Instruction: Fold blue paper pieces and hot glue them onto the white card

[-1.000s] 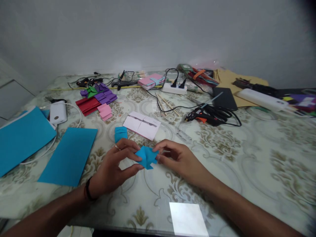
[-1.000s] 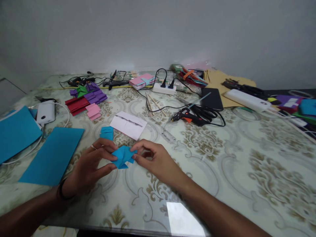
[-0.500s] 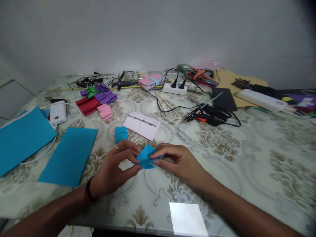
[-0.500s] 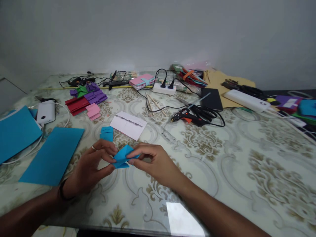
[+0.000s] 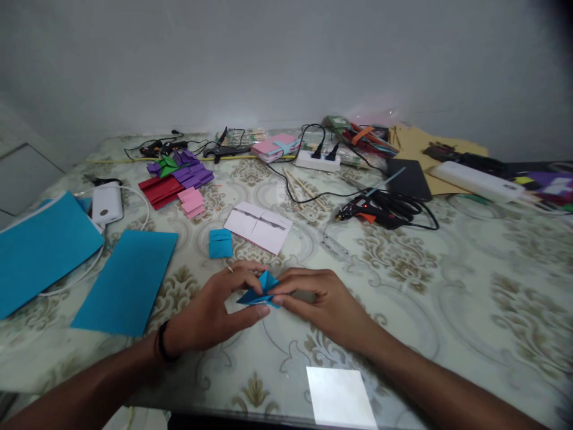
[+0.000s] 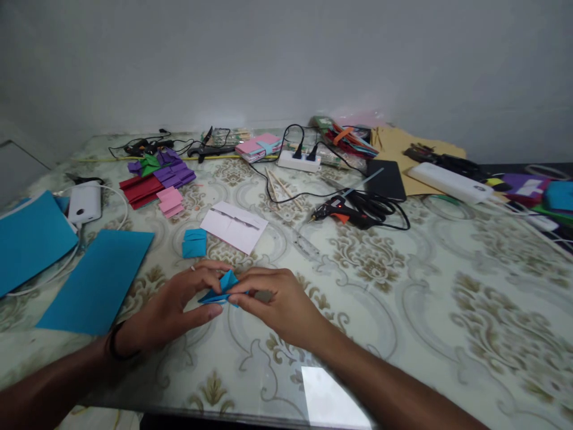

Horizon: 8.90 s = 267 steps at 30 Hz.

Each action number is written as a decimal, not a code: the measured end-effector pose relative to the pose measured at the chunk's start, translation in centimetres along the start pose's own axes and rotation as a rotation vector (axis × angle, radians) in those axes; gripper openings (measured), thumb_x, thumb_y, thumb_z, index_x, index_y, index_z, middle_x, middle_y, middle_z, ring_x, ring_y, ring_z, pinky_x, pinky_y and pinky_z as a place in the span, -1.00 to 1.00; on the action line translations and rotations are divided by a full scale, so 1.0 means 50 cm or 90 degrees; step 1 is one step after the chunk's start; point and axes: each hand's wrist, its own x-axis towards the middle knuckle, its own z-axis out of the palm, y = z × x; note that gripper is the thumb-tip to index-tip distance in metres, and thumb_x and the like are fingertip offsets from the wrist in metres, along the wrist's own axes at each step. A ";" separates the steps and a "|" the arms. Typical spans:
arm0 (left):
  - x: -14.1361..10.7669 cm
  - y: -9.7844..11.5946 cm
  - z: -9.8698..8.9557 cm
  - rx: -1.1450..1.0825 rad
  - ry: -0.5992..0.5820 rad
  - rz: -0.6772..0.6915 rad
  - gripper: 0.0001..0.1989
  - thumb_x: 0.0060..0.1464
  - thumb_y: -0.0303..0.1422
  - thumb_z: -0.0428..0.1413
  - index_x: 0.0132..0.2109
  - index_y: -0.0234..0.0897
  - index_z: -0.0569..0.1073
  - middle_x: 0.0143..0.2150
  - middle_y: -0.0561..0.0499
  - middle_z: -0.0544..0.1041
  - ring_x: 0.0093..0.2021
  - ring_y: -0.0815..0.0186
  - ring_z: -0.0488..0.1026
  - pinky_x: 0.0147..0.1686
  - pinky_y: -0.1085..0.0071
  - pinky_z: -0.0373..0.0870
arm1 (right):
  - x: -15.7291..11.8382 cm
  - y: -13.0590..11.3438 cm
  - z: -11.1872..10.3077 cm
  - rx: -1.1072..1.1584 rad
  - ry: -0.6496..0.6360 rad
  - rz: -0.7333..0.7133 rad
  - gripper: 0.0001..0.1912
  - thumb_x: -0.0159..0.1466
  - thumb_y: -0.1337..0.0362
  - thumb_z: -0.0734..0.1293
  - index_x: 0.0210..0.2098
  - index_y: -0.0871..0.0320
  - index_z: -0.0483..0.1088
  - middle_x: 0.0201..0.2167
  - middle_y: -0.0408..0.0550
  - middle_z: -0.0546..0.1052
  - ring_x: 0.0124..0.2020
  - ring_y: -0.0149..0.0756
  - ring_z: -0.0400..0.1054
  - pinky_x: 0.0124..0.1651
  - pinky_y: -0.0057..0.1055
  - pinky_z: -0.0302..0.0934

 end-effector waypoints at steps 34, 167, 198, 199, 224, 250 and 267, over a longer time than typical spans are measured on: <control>0.001 0.026 0.001 0.057 -0.001 -0.061 -0.80 0.31 -0.40 0.09 -0.32 -0.30 0.49 -0.34 0.05 0.57 -0.35 0.39 0.45 -0.35 0.47 0.28 | -0.008 0.009 0.011 -0.012 0.039 -0.004 -0.95 0.32 0.32 0.45 -0.28 0.13 0.60 -0.32 -0.10 0.66 -0.29 -0.37 0.55 -0.17 -0.48 0.37; 0.004 0.021 -0.024 -0.200 0.028 -0.136 -0.79 0.30 -0.30 0.16 -0.26 -0.34 0.58 -0.33 -0.02 0.63 -0.29 0.31 0.63 -0.25 0.47 0.53 | -0.002 0.015 0.005 0.100 -0.005 0.262 -0.70 0.23 0.07 0.44 -0.39 0.17 0.40 -0.48 -0.19 0.36 -0.44 -0.39 0.16 -0.38 -0.41 0.06; 0.004 0.018 -0.015 -0.166 -0.003 -0.176 -0.73 0.31 -0.24 0.16 -0.29 -0.34 0.56 -0.37 -0.04 0.66 -0.33 0.30 0.61 -0.29 0.44 0.47 | -0.006 -0.002 0.003 0.019 -0.028 0.195 -0.71 0.29 0.14 0.42 -0.48 0.17 0.43 -0.53 -0.19 0.38 -0.45 -0.39 0.17 -0.38 -0.45 0.08; 0.004 0.020 -0.017 -0.168 -0.005 -0.177 -0.73 0.31 -0.24 0.16 -0.29 -0.34 0.56 -0.37 -0.04 0.65 -0.33 0.30 0.61 -0.29 0.44 0.47 | -0.005 -0.003 0.003 0.017 -0.030 0.191 -0.72 0.29 0.15 0.42 -0.48 0.17 0.43 -0.53 -0.19 0.38 -0.46 -0.40 0.18 -0.38 -0.45 0.08; 0.006 0.039 -0.052 -0.046 -0.075 -0.094 -0.68 0.29 -0.25 0.19 -0.40 -0.33 0.59 -0.47 -0.01 0.63 -0.46 0.38 0.50 -0.42 0.49 0.37 | -0.005 -0.031 -0.039 -0.058 -0.089 0.051 -0.75 0.30 0.28 0.37 -0.52 0.15 0.40 -0.62 -0.23 0.35 -0.58 -0.48 0.16 -0.50 -0.50 0.05; -0.017 0.026 -0.014 0.371 0.123 0.296 -0.90 0.20 -0.44 0.25 -0.15 -0.15 0.54 -0.20 0.05 0.71 -0.24 0.32 0.68 -0.21 0.45 0.53 | -0.022 -0.020 0.000 -0.061 0.029 -0.133 -0.83 0.21 0.51 0.38 -0.31 0.10 0.49 -0.43 -0.15 0.46 -0.41 -0.38 0.37 -0.34 -0.43 0.25; -0.013 0.040 0.025 0.285 0.117 0.258 -0.86 0.13 -0.56 0.18 -0.29 -0.20 0.47 -0.34 0.15 0.62 -0.35 0.39 0.52 -0.16 0.32 0.32 | -0.025 -0.008 0.028 -0.108 0.012 -0.187 -0.85 0.17 0.50 0.40 -0.29 0.15 0.46 -0.38 -0.10 0.46 -0.38 -0.38 0.36 -0.34 -0.47 0.21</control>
